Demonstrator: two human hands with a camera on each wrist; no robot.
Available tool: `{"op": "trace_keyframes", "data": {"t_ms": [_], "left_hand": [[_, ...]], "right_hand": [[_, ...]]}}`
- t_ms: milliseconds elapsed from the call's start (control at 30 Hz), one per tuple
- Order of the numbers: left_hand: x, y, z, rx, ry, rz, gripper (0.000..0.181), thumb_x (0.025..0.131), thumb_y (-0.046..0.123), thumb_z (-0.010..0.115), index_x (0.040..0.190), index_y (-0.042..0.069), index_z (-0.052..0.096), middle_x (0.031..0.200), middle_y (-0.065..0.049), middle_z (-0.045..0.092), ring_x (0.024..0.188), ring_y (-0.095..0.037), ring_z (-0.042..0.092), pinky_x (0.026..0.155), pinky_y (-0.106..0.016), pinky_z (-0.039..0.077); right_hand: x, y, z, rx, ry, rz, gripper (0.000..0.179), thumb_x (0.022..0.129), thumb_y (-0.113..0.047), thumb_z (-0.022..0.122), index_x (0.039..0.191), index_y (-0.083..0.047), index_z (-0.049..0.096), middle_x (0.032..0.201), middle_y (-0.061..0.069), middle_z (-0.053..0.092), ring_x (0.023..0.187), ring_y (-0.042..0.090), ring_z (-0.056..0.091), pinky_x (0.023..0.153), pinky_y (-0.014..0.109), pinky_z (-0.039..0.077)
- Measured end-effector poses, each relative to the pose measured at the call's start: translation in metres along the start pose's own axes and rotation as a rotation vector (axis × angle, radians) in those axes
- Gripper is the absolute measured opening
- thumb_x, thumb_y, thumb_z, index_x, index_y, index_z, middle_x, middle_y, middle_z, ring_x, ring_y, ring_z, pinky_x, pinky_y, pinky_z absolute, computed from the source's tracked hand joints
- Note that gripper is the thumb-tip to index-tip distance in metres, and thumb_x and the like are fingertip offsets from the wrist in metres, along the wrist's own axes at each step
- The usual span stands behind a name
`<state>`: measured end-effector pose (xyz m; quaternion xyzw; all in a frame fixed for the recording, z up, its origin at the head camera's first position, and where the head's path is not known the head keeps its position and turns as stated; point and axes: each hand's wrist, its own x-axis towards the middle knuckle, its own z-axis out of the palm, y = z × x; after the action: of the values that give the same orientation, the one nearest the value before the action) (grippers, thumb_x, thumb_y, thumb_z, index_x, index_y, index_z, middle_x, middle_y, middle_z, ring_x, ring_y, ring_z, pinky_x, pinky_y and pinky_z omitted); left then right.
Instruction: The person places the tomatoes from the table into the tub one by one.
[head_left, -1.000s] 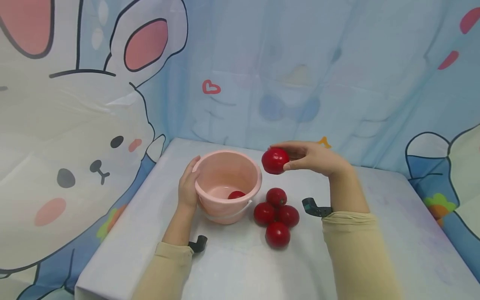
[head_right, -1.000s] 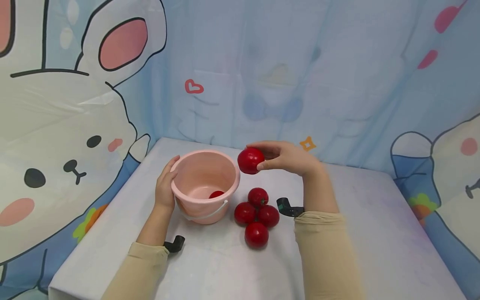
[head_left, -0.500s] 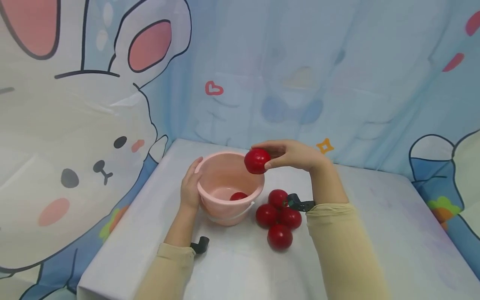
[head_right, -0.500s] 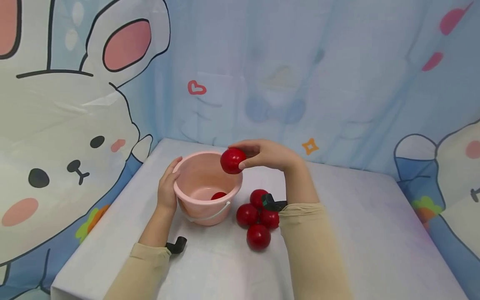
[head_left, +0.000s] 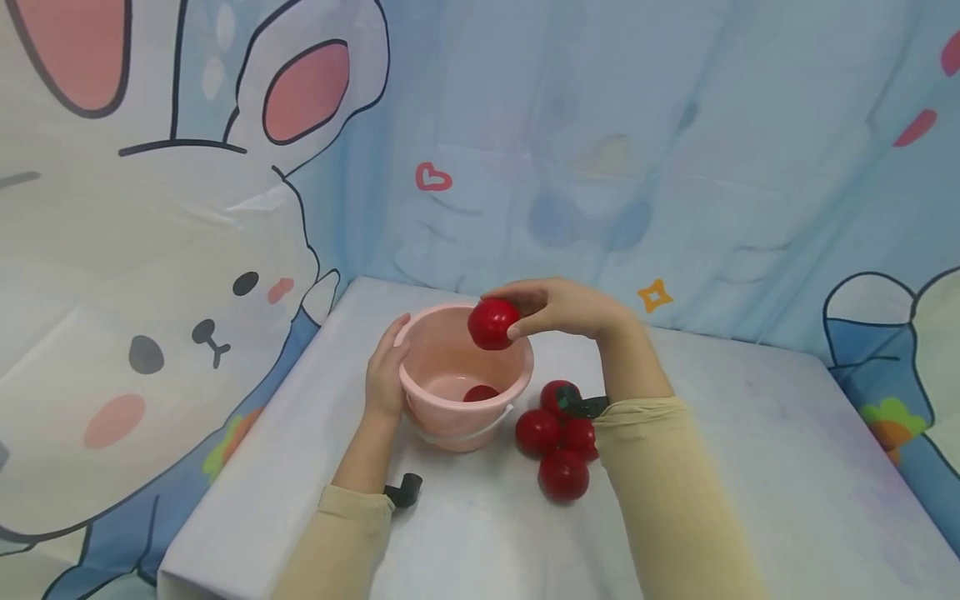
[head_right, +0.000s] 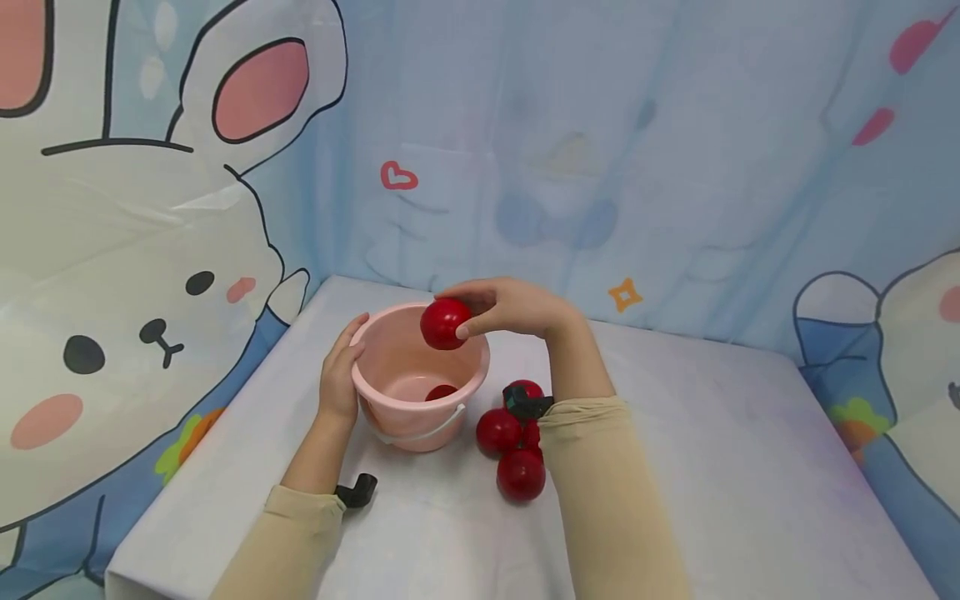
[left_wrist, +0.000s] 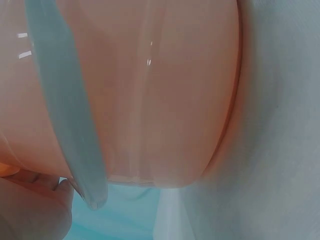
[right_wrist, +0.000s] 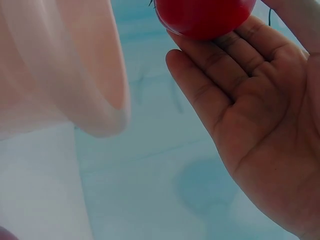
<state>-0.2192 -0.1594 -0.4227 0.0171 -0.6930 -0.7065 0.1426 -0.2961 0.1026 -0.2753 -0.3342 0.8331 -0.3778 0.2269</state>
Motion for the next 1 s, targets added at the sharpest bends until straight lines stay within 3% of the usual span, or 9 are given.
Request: {"op": "trace_keyframes", "data": {"t_ms": [333,667,1000], "left_hand": [[0.0,-0.001,0.0,0.015,0.004,0.004,0.046,0.098,0.038,0.037,0.143,0.043,0.045,0.151,0.02,0.044,0.146,-0.009,0.034,0.121,-0.049,0.028],[0.0,-0.001,0.001,0.016,0.0,0.006,0.046,0.098,0.041,0.038,0.143,0.045,0.045,0.15,0.02,0.045,0.145,-0.009,0.036,0.119,-0.05,0.031],[0.001,-0.001,0.001,0.009,0.006,0.001,0.045,0.098,0.039,0.037,0.142,0.046,0.045,0.15,0.022,0.045,0.144,-0.008,0.036,0.119,-0.048,0.031]], "right_hand": [[0.023,-0.007,0.011,-0.059,-0.039,0.0,0.057,0.082,-0.036,0.078,0.136,-0.034,0.058,0.129,-0.008,0.064,0.12,0.016,0.06,0.099,0.04,0.053],[0.045,-0.013,0.021,-0.152,-0.104,0.049,0.058,0.08,-0.034,0.079,0.134,-0.034,0.058,0.124,-0.007,0.065,0.117,0.018,0.06,0.097,0.04,0.054],[0.059,-0.011,0.027,-0.261,-0.17,0.058,0.057,0.084,-0.032,0.076,0.138,-0.024,0.058,0.125,-0.005,0.066,0.117,0.016,0.06,0.099,0.036,0.053]]}}
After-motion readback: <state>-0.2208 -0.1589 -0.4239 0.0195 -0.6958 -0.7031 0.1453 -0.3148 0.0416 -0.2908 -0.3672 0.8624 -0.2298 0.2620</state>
